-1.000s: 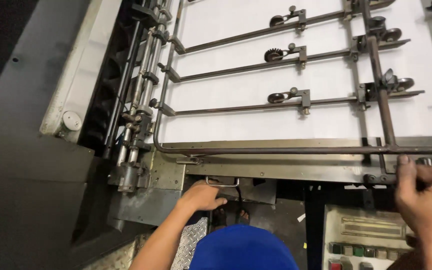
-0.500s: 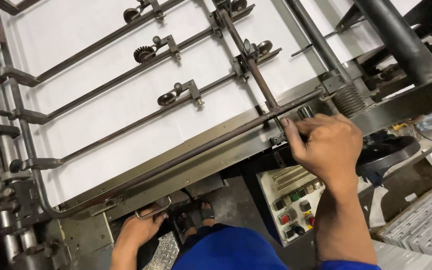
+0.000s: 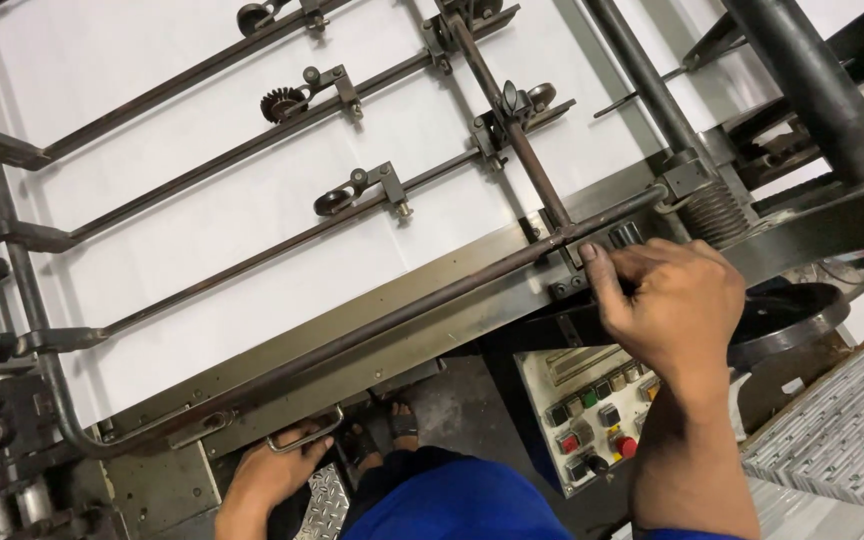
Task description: Operating a large industrial printing machine, adjusting the paper feed and control settings.
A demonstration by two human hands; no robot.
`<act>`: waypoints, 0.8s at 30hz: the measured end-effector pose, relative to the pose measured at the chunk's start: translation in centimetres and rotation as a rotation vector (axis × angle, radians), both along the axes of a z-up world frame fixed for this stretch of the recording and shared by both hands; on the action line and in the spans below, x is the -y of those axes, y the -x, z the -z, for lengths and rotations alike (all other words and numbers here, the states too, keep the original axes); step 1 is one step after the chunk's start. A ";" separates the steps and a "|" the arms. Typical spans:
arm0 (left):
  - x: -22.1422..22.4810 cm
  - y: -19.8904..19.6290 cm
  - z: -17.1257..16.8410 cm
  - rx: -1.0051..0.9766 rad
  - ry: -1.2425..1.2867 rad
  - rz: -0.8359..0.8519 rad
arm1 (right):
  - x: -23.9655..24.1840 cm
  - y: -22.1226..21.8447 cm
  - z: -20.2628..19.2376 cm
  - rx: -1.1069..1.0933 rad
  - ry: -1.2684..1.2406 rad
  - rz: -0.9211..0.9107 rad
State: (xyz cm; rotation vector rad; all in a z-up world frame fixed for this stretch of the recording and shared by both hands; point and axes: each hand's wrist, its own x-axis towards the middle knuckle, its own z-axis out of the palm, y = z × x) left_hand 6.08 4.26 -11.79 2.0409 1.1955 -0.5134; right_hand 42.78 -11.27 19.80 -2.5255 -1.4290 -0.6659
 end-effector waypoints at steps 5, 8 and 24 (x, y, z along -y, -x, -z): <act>-0.3 -0.3 -0.9 -0.024 0.037 -0.023 | -0.2 0.0 0.1 -0.025 -0.001 0.017; -0.4 -0.4 -1.0 -0.009 0.060 -0.032 | -0.3 0.1 0.2 -0.003 0.002 0.020; -0.7 0.4 1.9 0.105 0.026 -0.034 | -0.6 0.3 0.1 -0.017 0.023 0.077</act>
